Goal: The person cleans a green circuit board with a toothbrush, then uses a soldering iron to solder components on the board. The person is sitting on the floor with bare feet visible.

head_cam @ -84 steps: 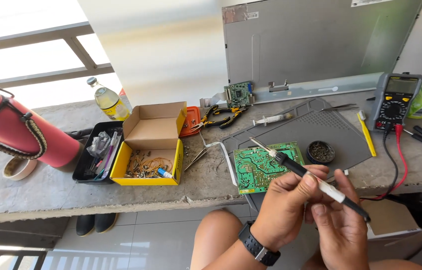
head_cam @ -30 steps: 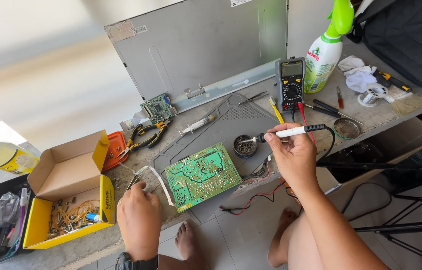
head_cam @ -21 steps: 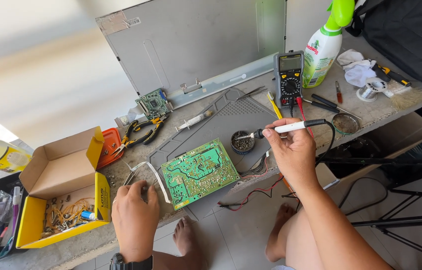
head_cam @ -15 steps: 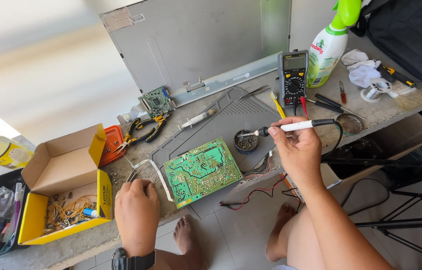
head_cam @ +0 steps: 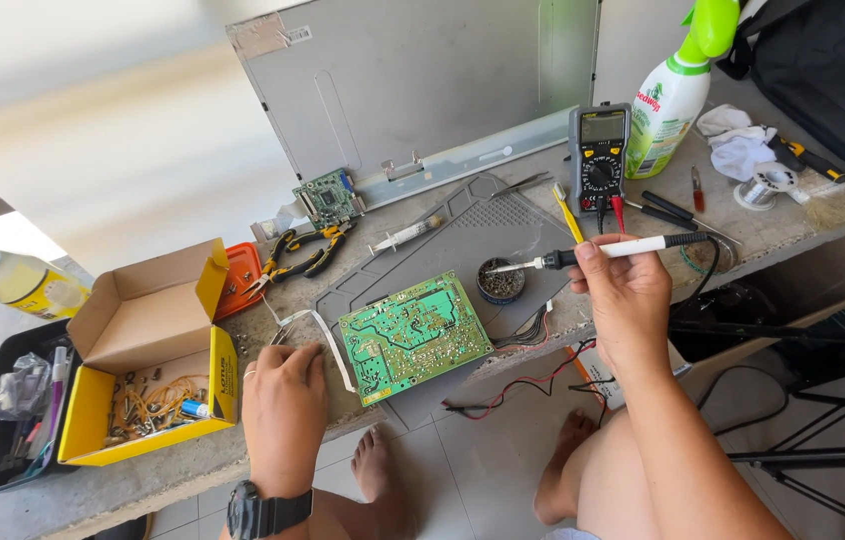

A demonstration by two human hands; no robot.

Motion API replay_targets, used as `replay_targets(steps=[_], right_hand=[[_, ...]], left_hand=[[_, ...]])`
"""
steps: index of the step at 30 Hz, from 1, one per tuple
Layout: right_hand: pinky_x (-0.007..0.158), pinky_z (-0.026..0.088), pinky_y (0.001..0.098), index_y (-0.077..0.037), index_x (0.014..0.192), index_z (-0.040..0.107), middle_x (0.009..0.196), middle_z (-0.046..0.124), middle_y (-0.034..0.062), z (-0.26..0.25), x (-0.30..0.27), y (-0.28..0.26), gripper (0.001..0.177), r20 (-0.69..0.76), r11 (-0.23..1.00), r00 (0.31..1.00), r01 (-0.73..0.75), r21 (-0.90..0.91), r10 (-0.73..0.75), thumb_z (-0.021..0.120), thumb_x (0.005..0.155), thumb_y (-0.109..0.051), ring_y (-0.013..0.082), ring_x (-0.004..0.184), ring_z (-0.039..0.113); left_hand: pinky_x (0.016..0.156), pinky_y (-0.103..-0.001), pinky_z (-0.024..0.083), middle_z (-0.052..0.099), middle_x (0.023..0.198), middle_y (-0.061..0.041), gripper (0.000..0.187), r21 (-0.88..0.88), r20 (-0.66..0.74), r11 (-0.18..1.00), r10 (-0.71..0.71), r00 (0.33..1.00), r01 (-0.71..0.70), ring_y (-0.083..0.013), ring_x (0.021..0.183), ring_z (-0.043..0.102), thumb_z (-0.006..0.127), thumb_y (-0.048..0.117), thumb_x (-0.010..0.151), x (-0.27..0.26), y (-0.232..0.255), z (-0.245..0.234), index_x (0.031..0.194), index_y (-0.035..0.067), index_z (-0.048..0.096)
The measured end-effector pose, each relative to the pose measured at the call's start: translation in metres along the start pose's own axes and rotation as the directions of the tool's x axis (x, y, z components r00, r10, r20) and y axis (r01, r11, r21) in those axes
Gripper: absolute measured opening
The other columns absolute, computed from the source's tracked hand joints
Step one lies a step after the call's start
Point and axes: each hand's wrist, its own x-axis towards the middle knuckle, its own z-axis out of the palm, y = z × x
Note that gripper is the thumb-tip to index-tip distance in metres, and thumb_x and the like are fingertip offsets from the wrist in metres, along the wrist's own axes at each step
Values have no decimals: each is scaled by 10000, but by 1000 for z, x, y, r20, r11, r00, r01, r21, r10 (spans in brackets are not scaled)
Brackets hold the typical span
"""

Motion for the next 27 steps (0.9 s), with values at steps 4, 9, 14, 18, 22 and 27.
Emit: replay_targets(steps=[4, 9, 14, 18, 22, 27], right_hand=[[706, 625, 278, -111, 1233, 712, 1047, 793, 59, -10, 2, 4, 228, -9, 996, 1000, -22, 85, 23, 827, 1102, -257, 160, 788, 763], [645, 604, 301, -98, 1212, 684, 1005, 763, 70, -14, -2, -1, 221, -17, 993, 999, -33, 112, 35, 815, 1125, -253, 179, 713, 718], [867, 717, 405, 42, 1321, 604, 1211, 776, 260, -18, -16, -12, 210, -29, 889, 891, 451, -78, -454, 762, 1211, -41, 306, 969, 823], [913, 707, 416, 10, 1215, 745, 1208, 847, 206, -9, -25, -17, 161, 149, 815, 850, 526, -242, -505, 860, 1107, -22, 362, 1105, 852], [950, 705, 436, 44, 1261, 690, 1246, 823, 246, -10, -29, -14, 169, 141, 838, 850, 525, -148, -507, 797, 1146, -18, 370, 1129, 845], [987, 709, 432, 70, 1337, 632, 1273, 789, 262, -8, -31, 1, 210, 157, 908, 897, 419, -2, -414, 738, 1169, 3, 319, 1112, 821]], left_hand=[[961, -552, 563, 765, 1068, -113, 256, 41, 13, 999, 11, 1000, -12, -432, 1018, 689, 677, 250, 1118, 6, 6, 7, 1187, 173, 911], [731, -498, 615, 724, 917, -172, 172, 259, 311, 959, 27, 950, -112, -398, 838, 717, 594, -50, 1018, 22, 15, -4, 951, 36, 727], [634, -375, 679, 737, 833, -48, 118, 522, 175, 801, 235, 956, -292, -309, 776, 836, 794, 85, 912, 30, -3, 19, 920, 171, 713], [655, -370, 680, 732, 858, -40, 143, 587, 166, 746, 269, 949, -315, -300, 804, 833, 803, 121, 899, 31, 6, 8, 971, 170, 689], [765, -405, 704, 747, 982, -90, 107, 525, 144, 821, 173, 974, -223, -325, 863, 851, 807, 159, 912, 36, -1, -10, 1007, 120, 780], [887, -512, 688, 805, 1093, -166, 274, -74, 149, 977, -186, 971, 198, -439, 980, 849, 742, 128, 944, 42, -4, -59, 1154, 162, 914]])
